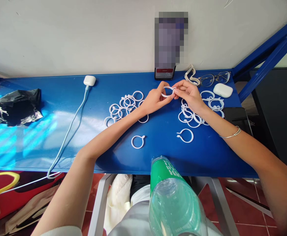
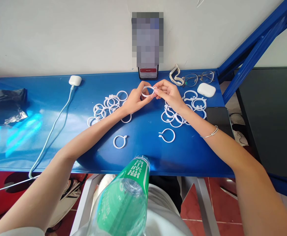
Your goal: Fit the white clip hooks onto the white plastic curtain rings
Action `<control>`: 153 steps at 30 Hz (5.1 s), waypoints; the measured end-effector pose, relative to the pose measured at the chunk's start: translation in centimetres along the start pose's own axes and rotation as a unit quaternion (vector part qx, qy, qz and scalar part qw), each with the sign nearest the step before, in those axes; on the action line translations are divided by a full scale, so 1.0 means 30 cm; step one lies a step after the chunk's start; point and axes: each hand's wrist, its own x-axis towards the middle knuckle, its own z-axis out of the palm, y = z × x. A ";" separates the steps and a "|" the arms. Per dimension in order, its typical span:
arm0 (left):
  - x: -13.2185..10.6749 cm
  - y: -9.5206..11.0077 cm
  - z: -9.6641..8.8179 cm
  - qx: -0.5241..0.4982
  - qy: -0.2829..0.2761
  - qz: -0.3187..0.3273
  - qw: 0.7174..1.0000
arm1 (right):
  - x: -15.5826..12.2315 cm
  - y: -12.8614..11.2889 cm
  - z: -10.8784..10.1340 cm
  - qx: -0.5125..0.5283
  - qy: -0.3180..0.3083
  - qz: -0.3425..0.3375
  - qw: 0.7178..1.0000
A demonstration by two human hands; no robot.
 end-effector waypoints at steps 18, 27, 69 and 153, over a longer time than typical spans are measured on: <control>0.002 0.001 -0.001 0.008 0.003 -0.001 1.000 | -0.003 0.011 -0.001 -0.008 0.008 -0.012 1.000; 0.000 -0.005 0.002 0.009 -0.005 -0.003 1.000 | 0.001 0.023 -0.003 -0.017 0.014 -0.022 1.000; 0.002 0.015 -0.005 0.030 -0.033 -0.021 0.999 | -0.003 0.012 0.001 -0.048 -0.008 -0.024 0.999; 0.003 0.012 -0.006 0.288 -0.068 -0.033 0.955 | -0.076 -0.059 0.040 -0.642 -0.054 -0.088 0.760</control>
